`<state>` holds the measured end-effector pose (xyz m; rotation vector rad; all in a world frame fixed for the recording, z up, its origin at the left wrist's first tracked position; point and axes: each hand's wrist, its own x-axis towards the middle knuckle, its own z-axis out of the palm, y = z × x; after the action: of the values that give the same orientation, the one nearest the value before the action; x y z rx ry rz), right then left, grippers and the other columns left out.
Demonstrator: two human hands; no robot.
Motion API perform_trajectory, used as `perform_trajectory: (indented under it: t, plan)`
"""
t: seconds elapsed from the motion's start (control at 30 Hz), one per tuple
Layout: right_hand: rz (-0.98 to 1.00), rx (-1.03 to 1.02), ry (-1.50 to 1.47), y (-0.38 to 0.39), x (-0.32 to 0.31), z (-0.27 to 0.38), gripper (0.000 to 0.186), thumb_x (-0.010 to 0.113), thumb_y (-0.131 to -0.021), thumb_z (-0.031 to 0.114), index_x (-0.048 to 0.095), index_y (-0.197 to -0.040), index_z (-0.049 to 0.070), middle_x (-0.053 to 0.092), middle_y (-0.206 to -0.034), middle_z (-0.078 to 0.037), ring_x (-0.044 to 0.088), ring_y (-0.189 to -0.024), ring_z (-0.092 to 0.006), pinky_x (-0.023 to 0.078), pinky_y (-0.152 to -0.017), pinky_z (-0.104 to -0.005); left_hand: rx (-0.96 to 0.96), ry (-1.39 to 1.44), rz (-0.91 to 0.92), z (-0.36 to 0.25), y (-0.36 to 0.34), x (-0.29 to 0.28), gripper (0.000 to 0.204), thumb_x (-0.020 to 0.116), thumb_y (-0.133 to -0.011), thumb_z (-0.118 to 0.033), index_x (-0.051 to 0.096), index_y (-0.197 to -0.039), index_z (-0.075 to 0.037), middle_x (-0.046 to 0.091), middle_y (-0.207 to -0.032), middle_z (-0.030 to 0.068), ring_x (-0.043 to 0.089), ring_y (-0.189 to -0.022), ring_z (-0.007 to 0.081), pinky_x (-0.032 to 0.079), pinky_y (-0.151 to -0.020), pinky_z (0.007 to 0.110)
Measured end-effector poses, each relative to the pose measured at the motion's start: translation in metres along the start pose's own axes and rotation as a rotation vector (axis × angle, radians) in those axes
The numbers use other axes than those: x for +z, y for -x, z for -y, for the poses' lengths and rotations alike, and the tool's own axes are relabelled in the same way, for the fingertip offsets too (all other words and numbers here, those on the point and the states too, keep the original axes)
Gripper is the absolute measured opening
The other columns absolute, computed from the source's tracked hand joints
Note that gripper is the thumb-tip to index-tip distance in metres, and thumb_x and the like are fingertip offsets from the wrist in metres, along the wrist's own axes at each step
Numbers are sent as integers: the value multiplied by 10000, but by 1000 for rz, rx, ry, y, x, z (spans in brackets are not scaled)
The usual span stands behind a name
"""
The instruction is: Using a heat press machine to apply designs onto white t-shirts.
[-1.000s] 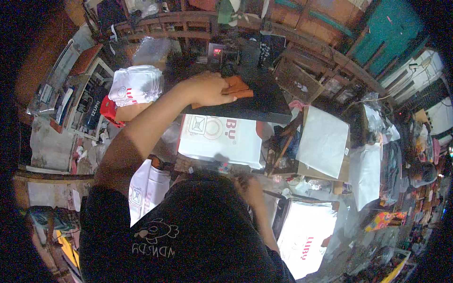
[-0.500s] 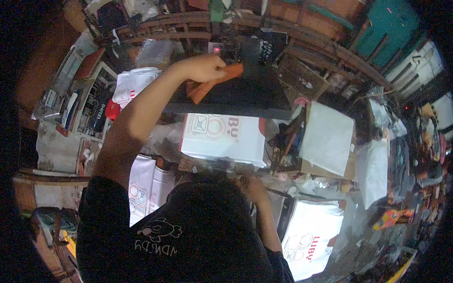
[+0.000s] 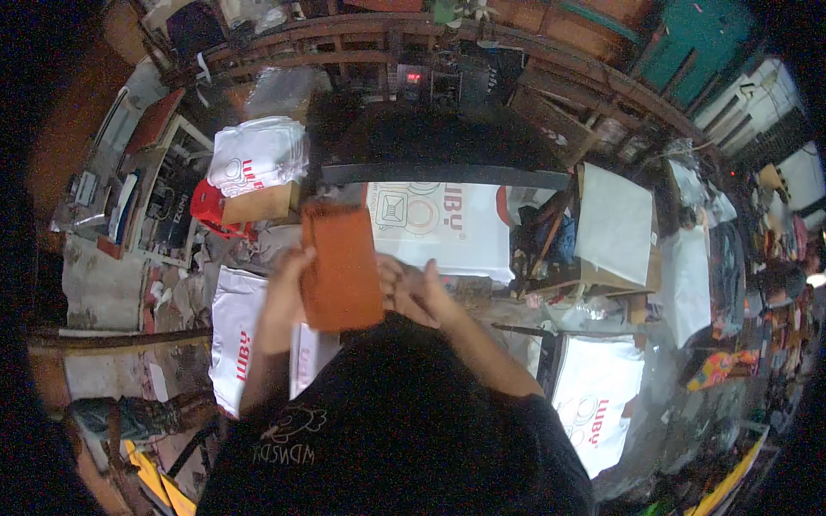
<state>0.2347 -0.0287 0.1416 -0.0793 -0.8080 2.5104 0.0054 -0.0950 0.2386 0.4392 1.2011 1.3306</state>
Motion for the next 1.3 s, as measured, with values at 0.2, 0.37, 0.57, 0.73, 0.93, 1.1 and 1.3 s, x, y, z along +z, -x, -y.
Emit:
perform_trajectory:
  t: [0.2, 0.37, 0.57, 0.73, 0.93, 1.1, 1.3]
  plan:
    - [-302, 559, 226, -40, -7, -110, 512, 602, -1037, 394, 546, -1396, 33, 659, -1322, -116, 682, -1128, -232, 575, -960, -394, -201, 24, -124, 120, 50, -103, 516, 571, -1043, -357, 521, -1431, -22, 625, -1305, 105, 600, -1184, 213, 483, -985, 349]
    - [-651, 744, 91, -51, -14, -162, 426, 661, -1004, 334, 631, -1299, 27, 718, -1214, -125, 718, -1032, -241, 585, -915, -398, -121, -31, -58, 154, 87, -197, 473, 532, -1065, -444, 567, -1329, -54, 634, -1291, 133, 653, -1075, 207, 568, -828, 331]
    - [-860, 229, 1047, -30, -52, -42, 377, 616, -1017, 323, 682, -1201, 1, 724, -1030, -73, 681, -926, -203, 562, -800, -391, -223, -236, -282, 214, 123, -266, 459, 538, -1045, -456, 579, -1275, -61, 697, -1102, 102, 680, -867, 182, 578, -756, 333]
    - [-887, -718, 1902, -65, -123, 19, 361, 568, -1016, 266, 650, -1251, 5, 712, -1060, -253, 712, -901, -384, 560, -742, -445, -84, -624, -142, 288, 138, -293, 388, 562, -1063, -340, 638, -1203, 14, 704, -973, 95, 656, -787, 140, 526, -682, 286]
    - [-635, -120, 2442, -50, -199, -72, 487, 477, -1003, 148, 508, -1467, 4, 532, -1502, -186, 543, -1355, -336, 437, -1134, -467, -131, -737, -185, 378, 150, -352, 387, 567, -1049, -330, 667, -1147, 30, 712, -956, 151, 680, -941, 276, 530, -835, 390]
    - [-821, -55, 2213, -50, -243, -48, 473, 467, -982, 124, 539, -1436, 9, 562, -1471, -170, 598, -1281, -341, 488, -1075, -475, -287, -670, -418, 434, 175, -367, 379, 569, -1039, -341, 666, -1124, 15, 702, -954, 196, 680, -950, 315, 520, -830, 402]
    - [-888, -192, 2514, -122, -299, 57, 305, 533, -951, 165, 721, -1156, 40, 716, -1166, -198, 681, -1101, -364, 572, -880, -507, -190, -857, -370, 442, 190, -340, 379, 564, -1035, -345, 662, -1106, 14, 692, -951, 219, 674, -931, 332, 514, -822, 408]
